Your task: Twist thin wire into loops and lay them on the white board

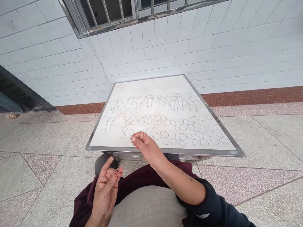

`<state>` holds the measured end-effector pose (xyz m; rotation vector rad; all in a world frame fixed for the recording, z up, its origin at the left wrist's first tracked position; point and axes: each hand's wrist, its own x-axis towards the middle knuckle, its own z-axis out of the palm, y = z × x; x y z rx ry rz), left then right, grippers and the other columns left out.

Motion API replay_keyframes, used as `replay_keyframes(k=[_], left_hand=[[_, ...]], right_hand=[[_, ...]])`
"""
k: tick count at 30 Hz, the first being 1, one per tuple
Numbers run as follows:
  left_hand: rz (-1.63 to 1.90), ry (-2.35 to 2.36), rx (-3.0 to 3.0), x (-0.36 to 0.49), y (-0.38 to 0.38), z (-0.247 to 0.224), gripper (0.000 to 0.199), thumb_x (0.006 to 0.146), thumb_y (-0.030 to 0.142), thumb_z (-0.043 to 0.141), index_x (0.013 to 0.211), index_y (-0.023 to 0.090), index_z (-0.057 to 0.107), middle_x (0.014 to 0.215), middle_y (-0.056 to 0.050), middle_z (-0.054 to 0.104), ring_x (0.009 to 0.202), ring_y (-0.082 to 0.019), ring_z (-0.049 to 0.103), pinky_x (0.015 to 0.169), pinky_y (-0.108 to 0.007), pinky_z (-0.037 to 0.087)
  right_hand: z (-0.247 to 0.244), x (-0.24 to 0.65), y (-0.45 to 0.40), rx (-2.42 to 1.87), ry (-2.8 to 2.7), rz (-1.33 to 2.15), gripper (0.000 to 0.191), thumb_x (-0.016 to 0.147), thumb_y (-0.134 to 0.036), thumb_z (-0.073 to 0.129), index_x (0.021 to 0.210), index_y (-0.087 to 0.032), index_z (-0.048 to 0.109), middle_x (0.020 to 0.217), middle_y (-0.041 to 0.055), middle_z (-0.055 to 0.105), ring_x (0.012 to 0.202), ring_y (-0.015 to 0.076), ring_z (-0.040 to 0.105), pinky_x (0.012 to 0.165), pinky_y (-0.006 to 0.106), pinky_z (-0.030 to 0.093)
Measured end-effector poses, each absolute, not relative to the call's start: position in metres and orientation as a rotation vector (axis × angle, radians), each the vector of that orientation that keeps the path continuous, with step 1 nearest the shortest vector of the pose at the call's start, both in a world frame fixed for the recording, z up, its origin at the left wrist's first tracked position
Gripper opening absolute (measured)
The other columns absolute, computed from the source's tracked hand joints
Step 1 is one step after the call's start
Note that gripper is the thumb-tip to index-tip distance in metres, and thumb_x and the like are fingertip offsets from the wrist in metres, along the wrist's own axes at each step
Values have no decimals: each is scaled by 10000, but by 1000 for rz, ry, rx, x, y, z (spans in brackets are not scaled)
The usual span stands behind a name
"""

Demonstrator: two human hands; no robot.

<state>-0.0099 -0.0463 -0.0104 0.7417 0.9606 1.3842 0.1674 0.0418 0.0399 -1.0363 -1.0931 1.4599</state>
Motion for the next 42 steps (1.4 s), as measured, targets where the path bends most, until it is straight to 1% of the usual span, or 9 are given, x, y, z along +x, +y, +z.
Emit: replay_keyframes(k=[4, 6, 12, 15, 19, 24, 28, 32, 42], left_hand=[[1376, 1157, 868, -19, -36, 3, 485, 832, 254, 636, 1297, 255, 502, 797, 13, 652, 970, -155, 609, 1043, -370, 337], [1358, 1293, 946, -22, -25, 17, 515, 823, 263, 647, 1313, 263, 487, 917, -9, 670, 1017, -145, 581, 1033, -336, 336], [1231, 1092, 999, -11, 2, 44, 623, 778, 247, 688, 1348, 289, 440, 1090, -53, 644, 913, -155, 626, 877, -341, 471], [1188, 1059, 974, -1, 5, 41, 562, 792, 238, 672, 1320, 238, 481, 1024, -59, 668, 800, -127, 621, 769, -281, 491], [1200, 1068, 932, 3, 2, 35, 538, 784, 253, 677, 1294, 203, 510, 926, -51, 698, 802, -136, 606, 675, -234, 471], [1208, 1080, 960, 0, -1, 34, 471, 806, 243, 657, 1261, 205, 540, 847, -21, 691, 782, -125, 590, 674, -229, 460], [1247, 1101, 975, 0, -1, 29, 455, 787, 224, 681, 1226, 199, 565, 809, -11, 684, 771, -126, 593, 665, -228, 455], [1278, 1100, 953, 4, 0, 27, 443, 785, 216, 686, 1212, 191, 570, 813, -10, 687, 765, -118, 597, 691, -231, 457], [1222, 1112, 919, 7, -3, 27, 366, 804, 256, 664, 1160, 186, 612, 762, -1, 682, 746, -123, 632, 695, -239, 468]], right_hand=[[41, 168, 37, -1034, -1325, 1510, 183, 827, -396, 579, 830, -213, 565, 790, -10, 517, 732, 132, 450, 711, 277, 370], [43, 166, 33, -1046, -1404, 1522, 171, 835, -387, 565, 827, -216, 572, 798, -11, 527, 734, 131, 454, 703, 275, 368], [42, 160, 29, -1052, -1576, 1487, 124, 821, -334, 568, 799, -215, 590, 812, 2, 541, 693, 126, 451, 620, 261, 364], [39, 159, 29, -1059, -1619, 1429, 93, 817, -285, 559, 762, -211, 573, 786, 0, 542, 697, 128, 466, 619, 262, 369], [40, 161, 29, -1057, -1613, 1443, 40, 816, -253, 557, 852, -236, 562, 719, -32, 501, 627, 110, 428, 570, 248, 347], [43, 160, 29, -1095, -1605, 1426, 210, 779, -250, 617, 971, -259, 532, 764, -33, 516, 654, 118, 465, 590, 258, 381], [40, 160, 29, -1048, -1645, 1369, 149, 814, -234, 578, 962, -252, 572, 785, -14, 538, 709, 134, 500, 633, 271, 405], [34, 163, 29, -1024, -1694, 1249, 200, 864, -232, 517, 1042, -262, 604, 893, 16, 556, 801, 146, 529, 709, 289, 430], [37, 162, 33, -1056, -1651, 1367, 280, 844, -206, 537, 1112, -259, 596, 780, -26, 569, 680, 106, 543, 630, 241, 431]])
